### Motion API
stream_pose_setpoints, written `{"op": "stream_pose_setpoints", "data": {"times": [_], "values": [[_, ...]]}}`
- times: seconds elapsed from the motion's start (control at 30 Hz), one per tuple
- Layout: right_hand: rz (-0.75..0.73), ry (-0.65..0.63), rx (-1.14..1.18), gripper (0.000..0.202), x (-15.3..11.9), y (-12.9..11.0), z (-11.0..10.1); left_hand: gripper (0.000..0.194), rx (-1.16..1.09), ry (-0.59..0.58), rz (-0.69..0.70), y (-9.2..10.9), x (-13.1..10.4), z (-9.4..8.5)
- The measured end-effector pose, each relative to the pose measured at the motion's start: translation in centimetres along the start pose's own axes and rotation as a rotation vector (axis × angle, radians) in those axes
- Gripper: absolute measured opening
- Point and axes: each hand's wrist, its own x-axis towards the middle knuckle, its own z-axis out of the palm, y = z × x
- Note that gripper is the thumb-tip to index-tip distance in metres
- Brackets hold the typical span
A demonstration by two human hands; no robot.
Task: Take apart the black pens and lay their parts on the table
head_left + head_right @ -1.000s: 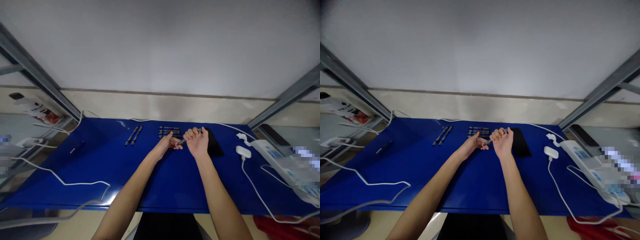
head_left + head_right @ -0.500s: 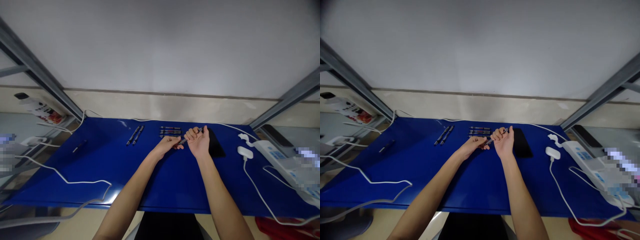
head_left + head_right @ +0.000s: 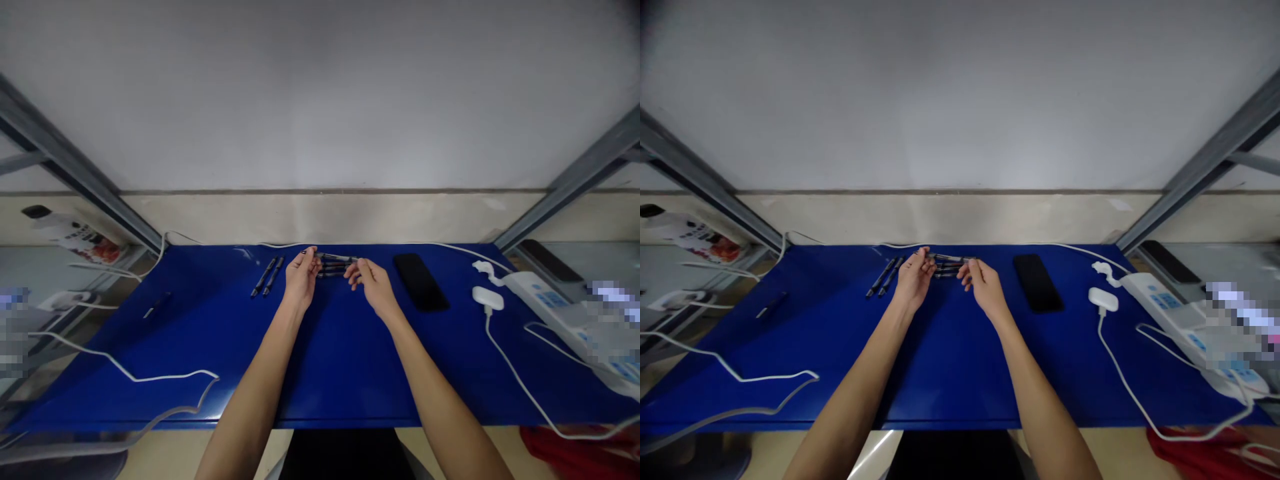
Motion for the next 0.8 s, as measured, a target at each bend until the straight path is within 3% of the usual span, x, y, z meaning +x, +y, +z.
{"op": "stream_pose_setpoints", "data": {"times": [0.2,0.4,0.63,0.8], "values": [[0.02,-0.291,-0.26,0.034,-1.0,-0.6,1.1,0.042,0.071,0.025,-0.037,-0.5,0.0,-0.5],[0.027,-0.455,-0.491,0.03,-1.6,-1.0,1.8,0.044,0.307,-0.027,-0.054,-0.7,-0.4,-0.2],[-0.008,-0.491,-0.543,0.03,-1.7,-0.2,2.1,0.042,0.606,-0.073,0.112,-0.1,0.0,-0.7],[-0.125,-0.317,-0.728,0.035,-1.2,0.1,1.2,0.036,1.263,0.069,0.437,1.5,0.8,-2.6]]}}
